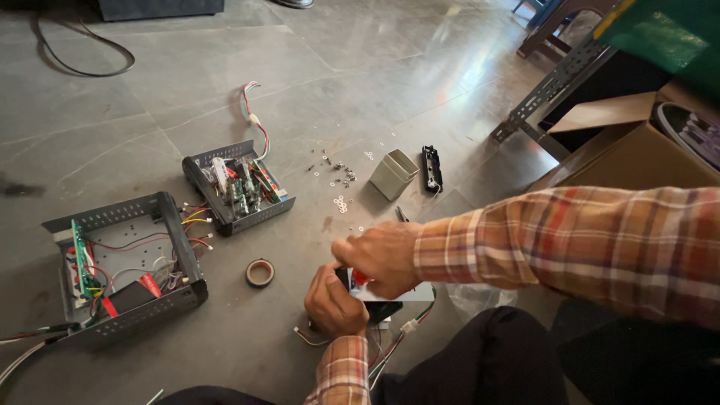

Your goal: The person assembles an electronic device by securing a metal casing with screws using a screwdriver. They handle wires, washers, and screws while working on the floor.

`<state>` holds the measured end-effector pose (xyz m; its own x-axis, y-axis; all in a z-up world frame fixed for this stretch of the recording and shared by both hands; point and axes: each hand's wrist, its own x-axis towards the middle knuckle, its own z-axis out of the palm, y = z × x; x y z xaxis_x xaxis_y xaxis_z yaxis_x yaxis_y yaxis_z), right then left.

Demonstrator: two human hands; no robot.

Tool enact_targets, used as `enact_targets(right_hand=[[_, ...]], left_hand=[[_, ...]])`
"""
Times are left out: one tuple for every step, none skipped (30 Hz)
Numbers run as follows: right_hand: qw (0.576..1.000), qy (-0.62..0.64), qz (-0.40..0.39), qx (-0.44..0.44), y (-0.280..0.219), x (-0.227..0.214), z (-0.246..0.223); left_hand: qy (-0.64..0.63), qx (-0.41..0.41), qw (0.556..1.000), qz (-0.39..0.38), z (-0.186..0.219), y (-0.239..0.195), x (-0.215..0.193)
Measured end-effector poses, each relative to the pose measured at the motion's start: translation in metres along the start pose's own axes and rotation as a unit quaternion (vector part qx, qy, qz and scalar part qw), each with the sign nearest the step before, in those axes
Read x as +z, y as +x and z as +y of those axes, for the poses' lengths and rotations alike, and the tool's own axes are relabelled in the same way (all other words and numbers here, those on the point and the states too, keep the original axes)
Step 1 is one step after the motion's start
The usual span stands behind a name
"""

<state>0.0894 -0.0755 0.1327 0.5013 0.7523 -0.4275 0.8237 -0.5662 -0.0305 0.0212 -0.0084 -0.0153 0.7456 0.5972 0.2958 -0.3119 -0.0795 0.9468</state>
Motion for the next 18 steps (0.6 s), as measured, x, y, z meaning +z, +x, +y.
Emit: enact_targets(right_hand=[[0.995, -0.036, 0.011, -0.092, 0.000, -0.003, 0.004], [0.980, -0.073, 0.021, -0.183, 0.000, -0.007, 0.007], [0.961, -0.148, 0.020, -0.232, -0.001, -0.011, 0.010], [0.934, -0.221, 0.018, -0.278, -0.002, -0.014, 0.013], [0.899, -0.293, 0.016, -0.324, -0.002, -0.017, 0.013], [0.893, -0.312, 0.000, -0.324, -0.003, -0.018, 0.012], [0.886, -0.331, -0.015, -0.323, -0.004, -0.018, 0.010], [0.879, -0.350, -0.029, -0.322, -0.004, -0.018, 0.008], [0.901, -0.321, -0.034, -0.290, -0.005, -0.017, 0.006], [0.920, -0.292, -0.039, -0.258, -0.004, -0.015, 0.003], [0.937, -0.261, -0.043, -0.226, -0.003, -0.013, 0.001], [0.966, -0.200, -0.068, -0.150, -0.002, -0.010, -0.003], [0.983, -0.139, -0.092, -0.072, 0.000, -0.008, -0.005], [0.991, -0.075, -0.114, 0.007, 0.003, -0.006, -0.008], [0.993, -0.050, -0.098, 0.032, 0.003, -0.003, -0.011], [0.995, -0.024, -0.081, 0.058, 0.004, 0.000, -0.013], [0.994, 0.001, -0.065, 0.083, 0.005, 0.002, -0.014], [0.992, -0.002, -0.070, 0.102, 0.006, 0.004, -0.015]], left_hand=[[0.006, -0.004, 1.000, -0.003, 0.000, 0.000, 0.000], [0.013, -0.009, 1.000, -0.005, 0.000, 0.000, 0.000], [0.019, -0.013, 1.000, -0.007, -0.001, -0.001, 0.001], [0.016, -0.014, 1.000, -0.007, -0.001, -0.001, 0.002], [0.013, -0.014, 1.000, -0.007, -0.001, -0.001, 0.002], [0.011, -0.014, 1.000, -0.006, -0.002, -0.001, 0.002], [0.009, -0.009, 1.000, -0.005, -0.003, 0.000, 0.002], [0.008, -0.004, 1.000, -0.005, -0.003, 0.000, 0.002], [0.006, 0.000, 1.000, -0.004, -0.003, 0.000, 0.002], [0.008, 0.002, 1.000, -0.002, -0.004, 0.000, 0.003], [0.010, 0.004, 1.000, 0.000, -0.004, 0.000, 0.003], [0.013, 0.006, 1.000, 0.003, -0.004, -0.001, 0.003], [0.010, 0.008, 1.000, 0.001, -0.004, 0.000, 0.003], [0.006, 0.010, 1.000, -0.002, -0.004, 0.001, 0.002], [0.002, 0.012, 1.000, -0.005, -0.004, 0.000, 0.002], [0.002, 0.013, 1.000, -0.007, -0.004, 0.000, 0.001], [0.001, 0.014, 1.000, -0.008, -0.004, 0.000, 0.001], [0.000, 0.015, 1.000, -0.010, -0.004, 0.001, 0.001]])
